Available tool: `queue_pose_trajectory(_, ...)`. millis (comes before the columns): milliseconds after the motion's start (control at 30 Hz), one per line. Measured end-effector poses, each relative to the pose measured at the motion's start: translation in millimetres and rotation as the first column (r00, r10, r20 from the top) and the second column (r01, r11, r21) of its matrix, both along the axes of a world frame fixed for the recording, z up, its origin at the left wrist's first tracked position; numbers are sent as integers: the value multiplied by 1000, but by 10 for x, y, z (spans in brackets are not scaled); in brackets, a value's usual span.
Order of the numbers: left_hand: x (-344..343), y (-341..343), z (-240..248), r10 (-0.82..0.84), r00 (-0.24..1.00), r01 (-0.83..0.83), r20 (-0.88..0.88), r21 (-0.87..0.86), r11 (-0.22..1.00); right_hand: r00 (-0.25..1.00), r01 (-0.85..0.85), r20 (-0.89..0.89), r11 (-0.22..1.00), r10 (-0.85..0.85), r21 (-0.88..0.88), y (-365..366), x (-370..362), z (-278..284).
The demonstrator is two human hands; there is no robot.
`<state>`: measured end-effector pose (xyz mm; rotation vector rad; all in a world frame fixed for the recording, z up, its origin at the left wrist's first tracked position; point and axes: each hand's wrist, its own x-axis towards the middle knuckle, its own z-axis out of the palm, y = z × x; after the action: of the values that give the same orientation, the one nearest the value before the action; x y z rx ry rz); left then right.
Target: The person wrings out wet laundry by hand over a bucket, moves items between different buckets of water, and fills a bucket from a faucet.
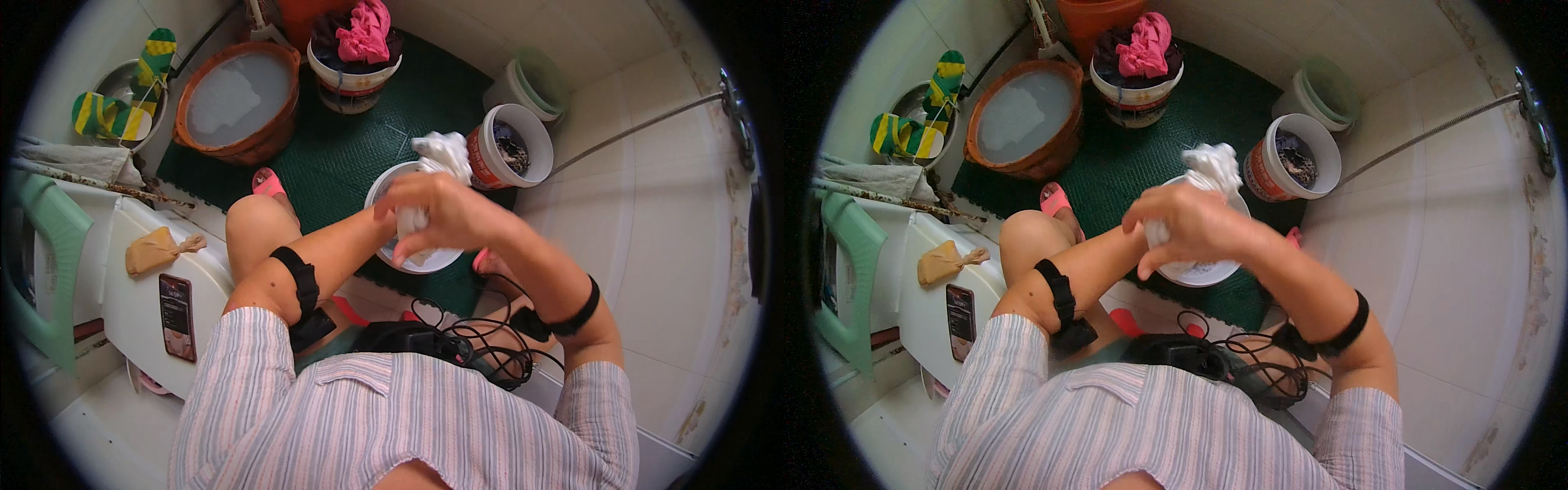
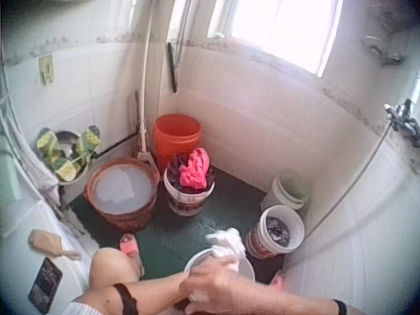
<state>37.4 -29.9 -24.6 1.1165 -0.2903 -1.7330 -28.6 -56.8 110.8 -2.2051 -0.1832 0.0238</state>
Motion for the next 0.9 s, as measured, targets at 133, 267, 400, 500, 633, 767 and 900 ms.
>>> queue_pose_trajectory(133, 237, -28, 340, 273, 819, -315, -504, 1, 949, 940, -166, 171, 835, 295, -525, 376, -259, 101)
queue_pose_trajectory(267, 315, 63, 571, 374, 730, -540, -572, -147, 829, 833, 386, 514, 882, -208, -269, 112, -575, 158)
queue_pose_trajectory(400, 299, 170, 720, 361, 787, -554, -501, -317, 769, 402, 791, 351, 514, -846, 333, -161, -589, -121)
queue_pose_trajectory(500, 169, 221, 745, 323, 905, -423, -277, -502, 755, 335, 546, -189, 27, -923, 838, -364, -585, -414)
queue_pose_trajectory(633, -12, 351, 476, 454, 643, 125, 617, -669, 732, 380, 596, -575, -283, -725, 751, -579, -505, -915)
queue_pose_trajectory(767, -128, 495, 524, 701, 364, 320, 613, -790, 524, 533, 795, 207, 569, -821, 211, -404, -580, -998)
queue_pose_trajectory(900, -172, 529, 670, 692, 520, 373, 500, -862, 342, 677, 726, 124, 686, -725, 48, 57, -682, -765)
